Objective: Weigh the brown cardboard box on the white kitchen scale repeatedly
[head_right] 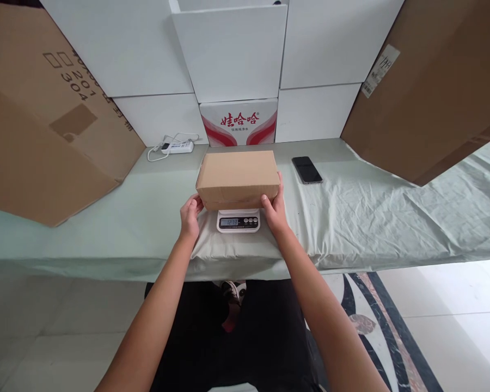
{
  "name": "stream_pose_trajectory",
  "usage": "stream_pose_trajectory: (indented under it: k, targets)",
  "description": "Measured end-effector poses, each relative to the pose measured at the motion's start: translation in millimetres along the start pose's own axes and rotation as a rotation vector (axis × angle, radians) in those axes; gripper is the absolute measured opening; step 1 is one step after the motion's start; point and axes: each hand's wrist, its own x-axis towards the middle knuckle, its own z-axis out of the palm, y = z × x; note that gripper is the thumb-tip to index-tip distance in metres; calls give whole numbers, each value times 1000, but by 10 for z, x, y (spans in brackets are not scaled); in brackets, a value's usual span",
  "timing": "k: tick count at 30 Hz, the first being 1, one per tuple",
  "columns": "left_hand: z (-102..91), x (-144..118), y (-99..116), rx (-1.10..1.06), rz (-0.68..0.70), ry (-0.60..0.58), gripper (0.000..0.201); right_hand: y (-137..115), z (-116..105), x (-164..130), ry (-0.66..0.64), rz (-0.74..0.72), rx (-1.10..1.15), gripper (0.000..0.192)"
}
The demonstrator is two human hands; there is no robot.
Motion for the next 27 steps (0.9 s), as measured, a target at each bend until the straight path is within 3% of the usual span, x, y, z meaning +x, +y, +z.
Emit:
stream_pose_trajectory:
  k: [27]
  targets:
    - [-10,-10,-3,-9,-13,1,69,2,1,10,13,-39,-11,102]
